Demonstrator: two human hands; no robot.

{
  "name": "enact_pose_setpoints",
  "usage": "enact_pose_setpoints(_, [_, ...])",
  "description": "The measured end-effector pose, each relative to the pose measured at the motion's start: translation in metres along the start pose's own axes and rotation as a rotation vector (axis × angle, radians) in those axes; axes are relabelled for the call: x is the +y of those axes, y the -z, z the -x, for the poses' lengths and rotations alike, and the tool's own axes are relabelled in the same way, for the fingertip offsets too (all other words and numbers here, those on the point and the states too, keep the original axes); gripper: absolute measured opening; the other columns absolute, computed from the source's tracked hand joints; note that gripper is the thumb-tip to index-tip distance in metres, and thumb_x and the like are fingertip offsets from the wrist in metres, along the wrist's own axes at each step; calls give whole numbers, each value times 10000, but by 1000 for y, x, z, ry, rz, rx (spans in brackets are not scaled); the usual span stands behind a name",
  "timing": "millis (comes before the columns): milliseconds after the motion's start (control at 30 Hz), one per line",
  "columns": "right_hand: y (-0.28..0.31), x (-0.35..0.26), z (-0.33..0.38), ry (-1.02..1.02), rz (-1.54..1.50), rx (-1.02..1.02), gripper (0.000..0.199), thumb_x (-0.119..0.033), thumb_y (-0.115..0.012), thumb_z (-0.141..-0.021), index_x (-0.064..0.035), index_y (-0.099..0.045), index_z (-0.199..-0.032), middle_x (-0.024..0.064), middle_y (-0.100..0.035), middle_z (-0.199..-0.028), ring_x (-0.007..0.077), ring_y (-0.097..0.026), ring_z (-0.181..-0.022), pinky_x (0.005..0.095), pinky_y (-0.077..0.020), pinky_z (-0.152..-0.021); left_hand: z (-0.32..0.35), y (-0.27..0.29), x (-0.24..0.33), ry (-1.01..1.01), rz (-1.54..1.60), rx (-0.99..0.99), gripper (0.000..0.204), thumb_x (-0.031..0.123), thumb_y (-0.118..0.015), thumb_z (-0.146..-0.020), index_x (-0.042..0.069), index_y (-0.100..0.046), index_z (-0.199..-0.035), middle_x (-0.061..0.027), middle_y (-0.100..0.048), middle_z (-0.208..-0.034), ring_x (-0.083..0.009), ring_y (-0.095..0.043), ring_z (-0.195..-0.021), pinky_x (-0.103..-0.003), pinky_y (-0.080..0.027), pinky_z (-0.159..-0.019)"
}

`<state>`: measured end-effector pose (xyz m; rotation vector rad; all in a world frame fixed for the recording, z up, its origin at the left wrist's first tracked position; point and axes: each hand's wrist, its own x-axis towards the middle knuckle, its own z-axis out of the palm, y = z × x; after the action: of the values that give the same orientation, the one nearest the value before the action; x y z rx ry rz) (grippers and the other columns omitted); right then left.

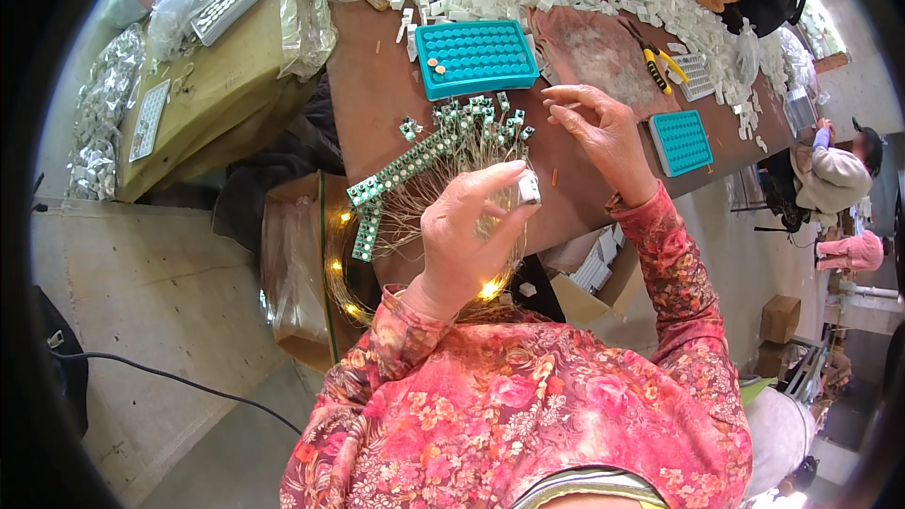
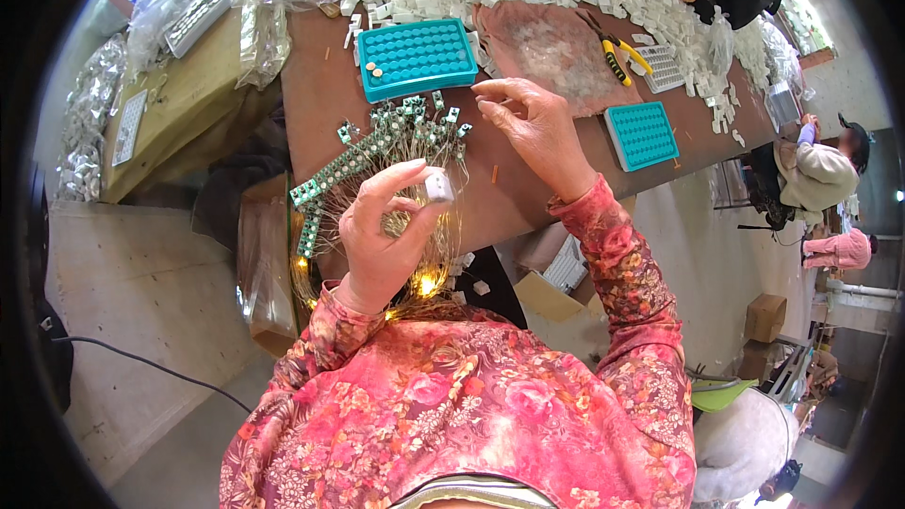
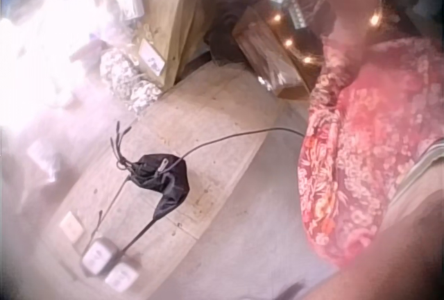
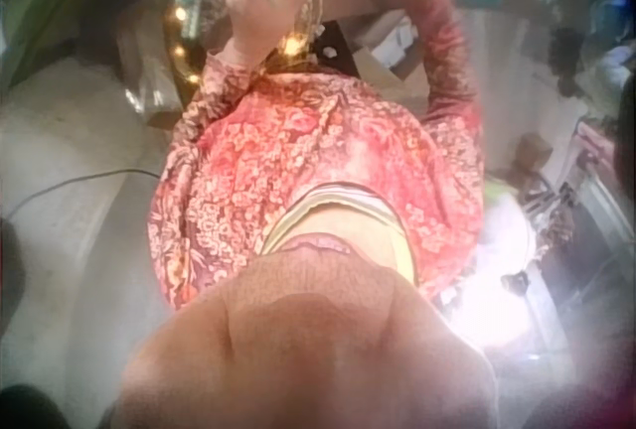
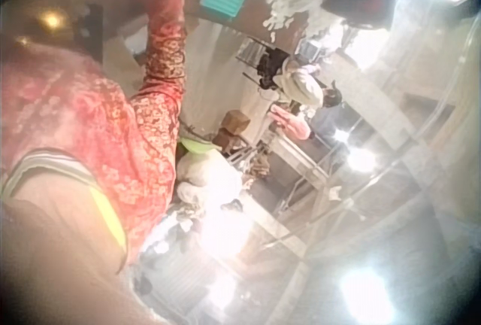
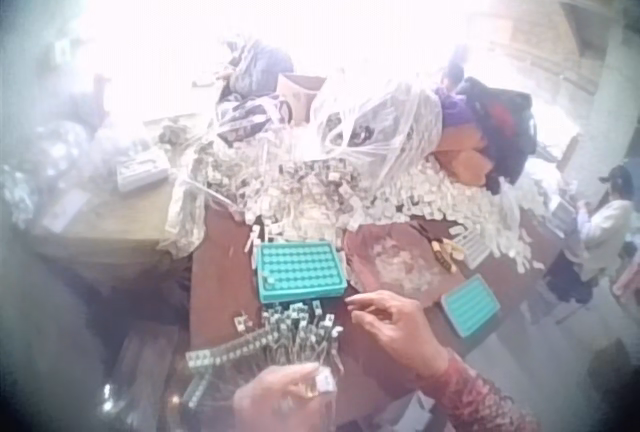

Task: The person assembles small LED light units by inserting batteries into white plastic housings and attaching them to a string of lights. They repeatedly test the lights and place the completed units on the table.

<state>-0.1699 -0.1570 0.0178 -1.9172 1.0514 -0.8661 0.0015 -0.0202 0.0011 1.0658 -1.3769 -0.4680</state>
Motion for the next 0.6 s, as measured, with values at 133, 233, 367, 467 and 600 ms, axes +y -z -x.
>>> enact_pose_setpoints(133, [0, 1, 0, -6, 13, -11, 202, -67, -642, -871, -12, -673, -1063, 87, -684, -993, 124, -655, -821, 247, -519, -719, 0, 0, 0, 1, 18, -3, 365, -12, -735, -758, 36, -608, -1097, -110, -655, -1071, -154, -659, -881, -243, -552, -639])
enact_pose_setpoints(233, [1, 0, -3, 11, 10, 4, 195, -75, -642, -872, -10, -675, -1053, 80, -685, -979, 120, -652, -803, 248, -519, -703, -4, 0, -2, -46, 32, 1, 356, -37, -718, -740, 57, -615, -1067, -116, -655, -1035, -172, -652, -774, -243, -552, -581])
enact_pose_setpoints(367, [2, -3, -16, 32, 85, 48, 185, -84, -648, -867, -16, -680, -1036, 92, -681, -950, 140, -660, -785, 258, -520, -689, -5, 2, 1, 8, 79, 27, 357, -33, -711, -747, 60, -621, -1079, -113, -654, -1032, -167, -652, -781, -239, -547, -583])
enact_pose_setpoints(467, [-2, 1, -38, 181, 197, 121, 173, -94, -650, -857, -29, -684, -1014, 117, -672, -941, 204, -666, -751, 282, -522, -673, -4, 1, 3, 114, 127, 57, 377, -23, -705, -762, 52, -615, -1121, -109, -654, -1040, -155, -656, -807, -241, -547, -612])
enact_pose_setpoints(600, [-8, 11, -66, 295, 381, 140, 157, -139, -636, -844, -74, -697, -974, 95, -661, -943, 272, -649, -747, 338, -518, -663, -1, 7, 0, 185, 152, 22, 375, 23, -718, -791, 46, -607, -1149, -68, -643, -1069, -122, -637, -924, -238, -544, -687])
